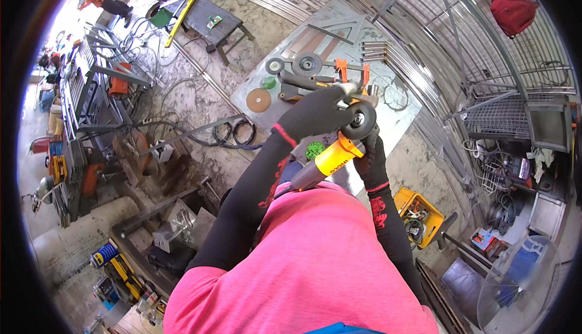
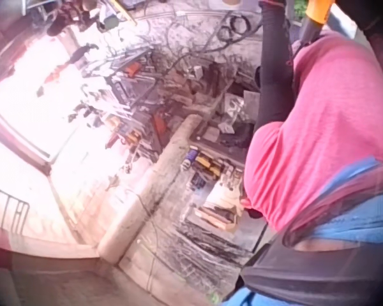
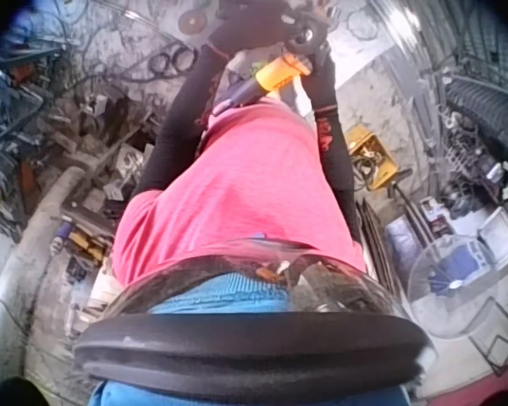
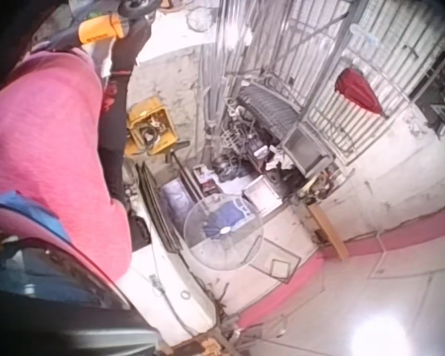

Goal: Grinding metal components and inspecting tubes in a workshop.

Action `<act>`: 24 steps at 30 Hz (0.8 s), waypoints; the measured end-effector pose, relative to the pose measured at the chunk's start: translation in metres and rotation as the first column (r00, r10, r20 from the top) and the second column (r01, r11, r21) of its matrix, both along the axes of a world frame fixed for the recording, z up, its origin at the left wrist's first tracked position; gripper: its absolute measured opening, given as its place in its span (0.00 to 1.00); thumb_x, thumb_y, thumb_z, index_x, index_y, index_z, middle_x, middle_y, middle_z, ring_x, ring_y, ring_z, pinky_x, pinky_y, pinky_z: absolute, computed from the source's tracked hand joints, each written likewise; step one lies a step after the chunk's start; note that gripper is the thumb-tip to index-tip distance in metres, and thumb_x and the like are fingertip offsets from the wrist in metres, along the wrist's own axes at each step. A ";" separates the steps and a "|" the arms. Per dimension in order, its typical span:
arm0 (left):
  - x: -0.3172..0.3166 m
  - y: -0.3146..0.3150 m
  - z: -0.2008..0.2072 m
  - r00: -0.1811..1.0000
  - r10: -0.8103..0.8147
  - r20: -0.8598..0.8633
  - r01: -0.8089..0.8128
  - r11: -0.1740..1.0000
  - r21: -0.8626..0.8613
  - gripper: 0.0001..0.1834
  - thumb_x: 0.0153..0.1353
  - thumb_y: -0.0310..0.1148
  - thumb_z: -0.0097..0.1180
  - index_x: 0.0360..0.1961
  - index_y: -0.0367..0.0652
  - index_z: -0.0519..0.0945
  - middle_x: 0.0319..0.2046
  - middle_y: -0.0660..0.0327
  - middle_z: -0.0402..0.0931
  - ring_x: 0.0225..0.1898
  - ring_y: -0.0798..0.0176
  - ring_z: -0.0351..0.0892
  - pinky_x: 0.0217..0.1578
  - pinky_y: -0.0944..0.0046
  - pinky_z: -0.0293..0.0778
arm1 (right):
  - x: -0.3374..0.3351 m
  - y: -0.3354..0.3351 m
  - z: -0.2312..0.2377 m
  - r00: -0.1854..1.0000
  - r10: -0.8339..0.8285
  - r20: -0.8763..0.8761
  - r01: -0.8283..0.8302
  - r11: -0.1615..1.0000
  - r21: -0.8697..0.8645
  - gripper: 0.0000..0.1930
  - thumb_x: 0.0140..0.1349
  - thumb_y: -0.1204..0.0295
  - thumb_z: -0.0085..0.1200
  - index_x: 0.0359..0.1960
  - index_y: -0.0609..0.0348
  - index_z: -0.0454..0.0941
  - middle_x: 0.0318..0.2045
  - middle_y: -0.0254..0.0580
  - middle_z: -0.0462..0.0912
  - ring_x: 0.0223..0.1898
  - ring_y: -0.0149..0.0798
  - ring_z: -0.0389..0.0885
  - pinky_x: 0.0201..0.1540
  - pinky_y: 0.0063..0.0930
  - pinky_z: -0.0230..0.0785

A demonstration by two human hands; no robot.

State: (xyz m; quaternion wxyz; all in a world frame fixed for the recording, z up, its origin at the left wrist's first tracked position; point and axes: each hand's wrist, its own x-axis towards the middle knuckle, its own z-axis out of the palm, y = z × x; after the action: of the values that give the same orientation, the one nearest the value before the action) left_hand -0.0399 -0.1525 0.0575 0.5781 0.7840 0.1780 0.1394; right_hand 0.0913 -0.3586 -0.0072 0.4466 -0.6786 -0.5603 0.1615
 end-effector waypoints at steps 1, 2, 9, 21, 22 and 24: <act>0.000 -0.002 0.013 0.999 -0.034 -0.029 0.034 0.999 0.003 0.37 0.67 0.40 0.64 0.74 0.34 0.74 0.51 0.47 0.86 0.50 0.60 0.87 0.52 0.60 0.81 | 0.001 -0.005 -0.006 0.996 -0.042 0.073 0.041 0.999 0.016 0.21 0.68 0.79 0.63 0.63 0.57 0.81 0.61 0.52 0.85 0.64 0.53 0.84 0.65 0.42 0.77; -0.002 -0.008 0.026 0.996 -0.068 -0.059 0.068 0.998 0.005 0.37 0.67 0.40 0.64 0.74 0.35 0.75 0.50 0.47 0.86 0.50 0.59 0.87 0.51 0.60 0.81 | 0.003 -0.009 -0.012 0.986 -0.084 0.145 0.080 0.996 0.033 0.22 0.67 0.79 0.63 0.63 0.57 0.81 0.60 0.53 0.85 0.63 0.54 0.84 0.64 0.43 0.78; 0.013 -0.004 -0.007 0.990 0.055 -0.134 -0.054 0.998 0.011 0.20 0.70 0.39 0.64 0.55 0.35 0.85 0.42 0.54 0.87 0.41 0.56 0.87 0.40 0.59 0.81 | -0.007 0.001 0.008 0.962 -0.012 -0.272 0.003 0.999 -0.033 0.15 0.83 0.73 0.48 0.64 0.62 0.81 0.60 0.46 0.87 0.60 0.41 0.86 0.63 0.37 0.78; -0.030 0.008 -0.072 0.916 0.368 0.159 0.018 0.359 -0.933 0.31 0.85 0.57 0.42 0.73 0.46 0.75 0.57 0.54 0.86 0.41 0.61 0.87 0.30 0.63 0.79 | -0.007 -0.020 -0.033 0.139 0.030 -0.990 0.238 0.969 0.063 0.37 0.75 0.41 0.58 0.72 0.58 0.74 0.59 0.48 0.86 0.59 0.50 0.87 0.69 0.51 0.78; -0.029 0.017 -0.081 0.905 0.411 0.112 -0.058 0.380 -0.923 0.30 0.84 0.56 0.44 0.72 0.45 0.76 0.55 0.54 0.86 0.40 0.61 0.86 0.30 0.64 0.78 | -0.007 -0.020 -0.032 0.142 0.048 -0.989 0.237 0.968 0.082 0.36 0.76 0.42 0.59 0.72 0.58 0.75 0.58 0.47 0.87 0.59 0.49 0.87 0.69 0.50 0.77; -0.024 0.055 -0.107 0.906 0.424 0.005 -0.125 0.279 -0.952 0.27 0.82 0.52 0.51 0.66 0.42 0.80 0.49 0.57 0.87 0.38 0.60 0.86 0.29 0.62 0.78 | -0.008 -0.019 -0.033 0.132 0.038 -0.990 0.268 0.961 0.072 0.36 0.75 0.41 0.59 0.72 0.57 0.75 0.58 0.46 0.87 0.60 0.48 0.86 0.68 0.50 0.77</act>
State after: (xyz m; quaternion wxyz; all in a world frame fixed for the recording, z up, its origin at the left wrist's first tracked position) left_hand -0.0640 -0.0976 -0.0497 0.9056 0.2372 0.2820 0.2101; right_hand 0.0834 -0.3772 -0.0404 0.7902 -0.3899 -0.0907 0.4640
